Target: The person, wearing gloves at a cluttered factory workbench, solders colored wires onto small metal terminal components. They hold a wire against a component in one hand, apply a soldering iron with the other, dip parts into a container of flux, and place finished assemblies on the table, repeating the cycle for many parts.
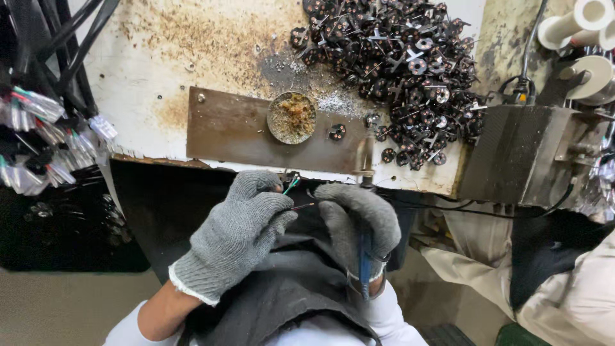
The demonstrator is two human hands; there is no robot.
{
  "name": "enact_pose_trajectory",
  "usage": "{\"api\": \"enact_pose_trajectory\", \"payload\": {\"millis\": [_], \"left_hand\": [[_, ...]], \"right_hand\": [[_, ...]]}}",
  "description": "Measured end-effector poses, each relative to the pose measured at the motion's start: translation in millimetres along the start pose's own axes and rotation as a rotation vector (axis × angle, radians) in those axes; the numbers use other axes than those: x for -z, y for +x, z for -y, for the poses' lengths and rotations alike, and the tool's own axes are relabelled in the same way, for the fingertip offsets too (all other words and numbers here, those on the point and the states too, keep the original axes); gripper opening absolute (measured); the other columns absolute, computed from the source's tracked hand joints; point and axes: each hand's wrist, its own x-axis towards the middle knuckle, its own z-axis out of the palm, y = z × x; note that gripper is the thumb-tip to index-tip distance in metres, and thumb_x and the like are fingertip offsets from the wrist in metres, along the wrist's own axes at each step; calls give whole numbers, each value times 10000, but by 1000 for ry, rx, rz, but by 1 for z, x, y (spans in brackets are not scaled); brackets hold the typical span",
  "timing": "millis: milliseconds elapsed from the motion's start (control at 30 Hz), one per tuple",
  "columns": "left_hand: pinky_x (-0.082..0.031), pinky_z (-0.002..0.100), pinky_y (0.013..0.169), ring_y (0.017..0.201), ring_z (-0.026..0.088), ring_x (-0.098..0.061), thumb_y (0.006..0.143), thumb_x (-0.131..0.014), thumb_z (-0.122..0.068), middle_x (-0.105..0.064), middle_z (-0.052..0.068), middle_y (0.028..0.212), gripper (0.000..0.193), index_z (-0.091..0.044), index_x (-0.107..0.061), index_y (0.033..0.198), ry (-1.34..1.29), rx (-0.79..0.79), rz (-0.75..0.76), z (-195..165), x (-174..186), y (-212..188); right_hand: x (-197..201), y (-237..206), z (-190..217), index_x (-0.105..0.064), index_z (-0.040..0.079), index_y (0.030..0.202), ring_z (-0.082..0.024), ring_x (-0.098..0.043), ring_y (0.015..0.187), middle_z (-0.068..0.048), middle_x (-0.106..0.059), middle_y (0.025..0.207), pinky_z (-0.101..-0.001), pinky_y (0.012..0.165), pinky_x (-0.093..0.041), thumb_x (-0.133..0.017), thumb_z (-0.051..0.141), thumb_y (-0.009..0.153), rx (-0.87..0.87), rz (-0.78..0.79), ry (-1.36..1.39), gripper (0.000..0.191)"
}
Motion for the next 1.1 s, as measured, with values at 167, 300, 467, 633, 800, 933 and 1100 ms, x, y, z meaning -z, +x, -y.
{"api": "enact_pose_trajectory", "payload": {"millis": [167, 300, 467, 633, 800, 933, 1100], "left_hand": [[-595, 359, 758, 914, 292, -724, 873, -763, -164, -666, 125, 1093, 156, -66, -735, 992, -216, 43, 65, -8, 4, 3], [-597, 346, 780, 900, 253, -732, 884, -749, -148, -695, 110, 1071, 148, -36, -727, 977, -409, 121, 106, -9, -1, 11], [-572, 328, 631, 759, 253, -714, 831, -792, -185, -679, 130, 1056, 180, -58, -732, 945, -161, 16, 46, -5, -11, 6], [-576, 326, 639, 748, 258, -719, 888, -753, -144, -695, 98, 990, 112, -65, -711, 956, -74, 43, -76, -12, -7, 21], [-526, 382, 565, 623, 269, -668, 865, -753, -161, -657, 100, 807, 115, -66, -698, 830, 53, 248, -136, -10, 9, 66], [-513, 438, 617, 695, 328, -654, 866, -738, -178, -628, 123, 799, 155, -69, -669, 779, 228, 174, -137, 7, 19, 91], [-503, 436, 578, 658, 322, -650, 836, -739, -209, -626, 114, 766, 161, -82, -689, 751, 244, 232, 12, -2, 24, 109]], "right_hand": [[-7, -17, -16, -426, 58, 1292, -239, -685, 1096, -177, -678, 1146, -356, 954, -553, -771, 43, 874, 58, -29, 298, 542], [6, -21, -28, -617, 86, 1235, -232, -773, 967, -150, -778, 1016, -372, 915, -630, -784, -28, 901, 13, 150, 206, 390], [12, -17, -33, -492, 61, 1405, -204, -752, 1006, -119, -760, 1063, -359, 990, -566, -780, 16, 937, 20, 34, 306, 551], [-18, -5, -31, -470, 63, 1494, -159, -682, 788, -181, -765, 1064, -290, 709, -562, -697, -41, 1000, -204, -267, 452, 554], [-45, 17, -47, -441, 48, 1481, -117, -680, 728, -172, -759, 1107, -259, 657, -555, -676, -63, 1030, -59, -494, 215, 520], [-41, 37, -53, -478, 17, 1399, -189, -732, 902, -176, -734, 1149, -311, 823, -599, -701, -43, 1033, 116, -331, -31, 433], [-32, 54, -35, -687, -6, 1088, -184, -754, 858, -138, -762, 963, -295, 812, -599, -725, -39, 958, 5, -162, -167, 139]]}}
